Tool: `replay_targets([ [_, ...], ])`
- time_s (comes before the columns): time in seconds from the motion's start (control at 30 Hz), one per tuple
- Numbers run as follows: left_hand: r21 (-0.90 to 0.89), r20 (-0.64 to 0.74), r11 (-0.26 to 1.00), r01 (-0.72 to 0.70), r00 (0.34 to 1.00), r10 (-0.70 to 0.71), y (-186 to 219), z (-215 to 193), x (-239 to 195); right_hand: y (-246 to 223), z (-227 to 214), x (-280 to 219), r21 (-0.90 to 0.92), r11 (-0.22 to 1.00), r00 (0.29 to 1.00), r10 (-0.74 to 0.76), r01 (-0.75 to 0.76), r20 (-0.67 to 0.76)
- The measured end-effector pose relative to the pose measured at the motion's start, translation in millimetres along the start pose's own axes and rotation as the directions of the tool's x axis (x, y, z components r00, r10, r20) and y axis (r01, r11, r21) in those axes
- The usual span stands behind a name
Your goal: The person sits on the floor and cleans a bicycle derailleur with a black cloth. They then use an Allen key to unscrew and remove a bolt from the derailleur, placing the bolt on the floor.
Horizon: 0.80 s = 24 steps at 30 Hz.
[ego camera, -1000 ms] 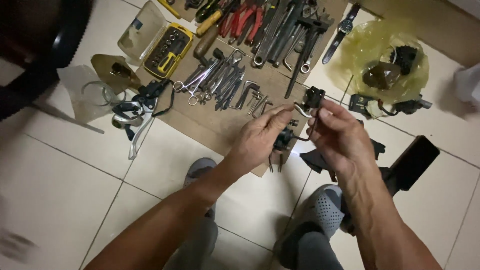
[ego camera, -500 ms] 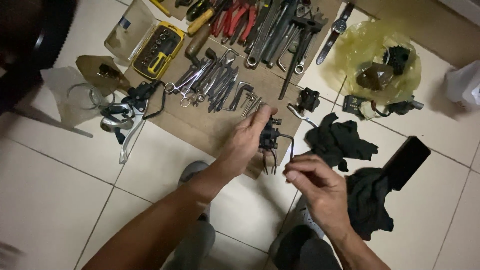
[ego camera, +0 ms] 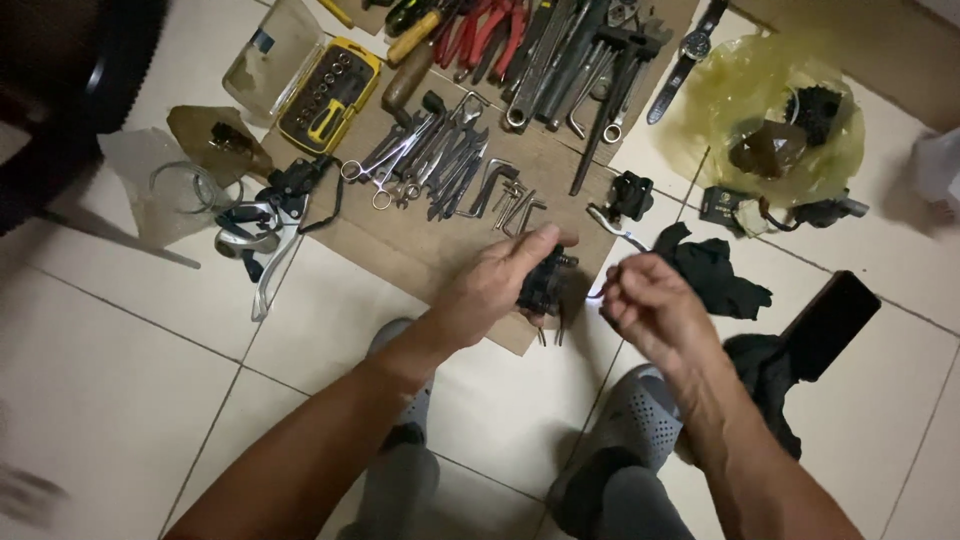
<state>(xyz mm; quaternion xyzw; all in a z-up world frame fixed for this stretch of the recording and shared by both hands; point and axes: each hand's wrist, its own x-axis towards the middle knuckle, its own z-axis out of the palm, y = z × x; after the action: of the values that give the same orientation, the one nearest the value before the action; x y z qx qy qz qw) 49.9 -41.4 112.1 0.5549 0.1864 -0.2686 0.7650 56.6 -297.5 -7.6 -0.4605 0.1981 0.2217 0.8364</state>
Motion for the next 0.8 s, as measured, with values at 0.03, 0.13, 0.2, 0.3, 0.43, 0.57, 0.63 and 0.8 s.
replay_targets([
  [0.03,0.053,0.012,0.998,-0.025,1.000,0.025,-1.3,-2.6,-0.6,-8.1,6.2,4.6,0.003,1.000,0.999,-0.004,0.004,-0.032],
  [0.13,0.101,-0.030,0.994,-0.040,0.999,0.043,-17.1,-7.8,10.1,-46.5,66.8,-3.8,-0.239,0.971,0.991,-0.016,-0.016,-0.130],
  [0.2,0.109,-0.100,0.994,-0.029,0.994,0.040,-23.2,-6.2,14.6,-56.0,90.0,-16.3,-0.371,0.927,0.986,-0.110,0.056,-0.126],
  [0.3,0.119,-0.213,0.992,0.034,0.977,-0.008,-20.9,-4.2,14.1,-64.7,125.8,-41.8,-0.703,0.690,0.964,-0.266,0.173,-0.024],
  [0.43,0.232,-0.294,0.972,0.029,0.955,0.042,-19.6,-13.7,16.9,-32.2,114.0,-55.6,-0.769,0.324,0.807,-0.442,0.551,0.391],
  [0.57,0.218,-0.286,0.974,0.062,0.958,0.003,-18.0,-15.0,17.2,3.4,93.9,-74.0,-0.700,0.432,0.809,-0.452,0.568,0.377],
  [0.63,0.295,-0.258,0.947,-0.123,0.945,0.203,-18.4,-11.0,18.4,20.2,86.2,-82.2,-0.518,0.795,0.939,-0.339,0.315,0.050],
  [0.8,-0.009,-0.166,0.999,0.047,0.985,-0.047,15.2,-9.7,-11.9,37.7,44.6,-46.7,-0.193,0.975,0.994,-0.111,0.106,-0.011],
])
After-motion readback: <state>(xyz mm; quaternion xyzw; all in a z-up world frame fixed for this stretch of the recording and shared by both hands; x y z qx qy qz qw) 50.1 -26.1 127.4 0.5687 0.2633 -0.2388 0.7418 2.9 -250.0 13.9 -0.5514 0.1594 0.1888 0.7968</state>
